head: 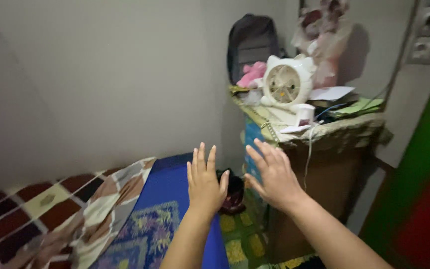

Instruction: Putting a fitted sheet onto a mattress in a small bedroom.

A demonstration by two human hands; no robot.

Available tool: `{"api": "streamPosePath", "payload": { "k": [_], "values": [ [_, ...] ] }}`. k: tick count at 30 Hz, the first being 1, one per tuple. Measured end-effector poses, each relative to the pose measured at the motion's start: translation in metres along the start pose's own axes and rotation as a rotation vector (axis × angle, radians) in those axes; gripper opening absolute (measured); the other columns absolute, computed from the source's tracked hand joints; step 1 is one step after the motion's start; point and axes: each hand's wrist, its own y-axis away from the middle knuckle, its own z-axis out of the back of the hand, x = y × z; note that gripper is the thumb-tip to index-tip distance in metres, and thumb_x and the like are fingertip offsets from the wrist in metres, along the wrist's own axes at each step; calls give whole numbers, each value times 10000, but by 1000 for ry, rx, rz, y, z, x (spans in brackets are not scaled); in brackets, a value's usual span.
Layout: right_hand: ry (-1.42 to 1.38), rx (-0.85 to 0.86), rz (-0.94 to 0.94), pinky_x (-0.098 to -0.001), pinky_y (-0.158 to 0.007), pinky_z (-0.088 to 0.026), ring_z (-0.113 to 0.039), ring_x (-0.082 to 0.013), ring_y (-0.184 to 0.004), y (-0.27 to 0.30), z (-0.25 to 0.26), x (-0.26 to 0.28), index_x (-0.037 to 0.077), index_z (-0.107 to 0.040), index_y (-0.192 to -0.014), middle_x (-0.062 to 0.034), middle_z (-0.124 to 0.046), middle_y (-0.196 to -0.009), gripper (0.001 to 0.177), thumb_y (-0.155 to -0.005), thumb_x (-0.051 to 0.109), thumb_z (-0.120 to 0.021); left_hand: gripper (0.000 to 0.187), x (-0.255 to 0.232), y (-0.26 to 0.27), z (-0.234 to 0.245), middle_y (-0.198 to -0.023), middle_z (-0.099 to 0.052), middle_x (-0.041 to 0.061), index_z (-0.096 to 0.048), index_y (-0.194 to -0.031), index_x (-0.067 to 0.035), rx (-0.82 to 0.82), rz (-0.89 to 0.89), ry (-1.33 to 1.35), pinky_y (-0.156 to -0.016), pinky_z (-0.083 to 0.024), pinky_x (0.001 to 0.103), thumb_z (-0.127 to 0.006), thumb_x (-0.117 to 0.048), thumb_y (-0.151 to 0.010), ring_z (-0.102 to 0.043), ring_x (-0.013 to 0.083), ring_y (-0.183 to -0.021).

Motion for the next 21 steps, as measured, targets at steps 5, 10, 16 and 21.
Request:
{"api": "streamPosePath", "payload": {
  "k": [5, 10, 16, 21],
  "values": [
    [-52, 8, -9, -561, -1138, -321, -425, -402, -1387, 6, -4, -20, 95, -418, -1494, -187, -424, -1528, 779, -835, 342, -753, 785, -11, 10, -9, -1622, -303, 198, -392, -1529, -104, 10, 52, -58, -1176, -247, 616, -742, -307, -856, -271, 415, -1502],
    [-130, 29, 1, -537, -1146, -326, -422, -397, -1391, 4, -25, -27, 90, -411, -1502, -185, -420, -1536, 772, -853, 348, -739, 786, -5, 12, -15, -1625, -302, 195, -392, -1528, -105, 23, 97, -104, -1177, -246, 614, -744, -299, -853, -269, 413, -1507],
    [-171, 36, 41, -535, -1139, -320, -416, -407, -1387, -14, -63, -33, 85, -417, -1493, -193, -415, -1536, 757, -859, 359, -729, 785, 23, 4, -28, -1632, -285, 202, -382, -1531, -98, 27, 143, -147, -1176, -240, 617, -737, -296, -860, -260, 415, -1508],
    [-176, 46, 63, -547, -1141, -326, -421, -405, -1390, -39, -104, -41, 87, -421, -1495, -194, -416, -1534, 748, -867, 361, -721, 778, 65, -17, -45, -1632, -287, 207, -381, -1534, -94, -24, 147, -163, -1179, -235, 619, -730, -304, -871, -265, 423, -1505]
  ]
}}
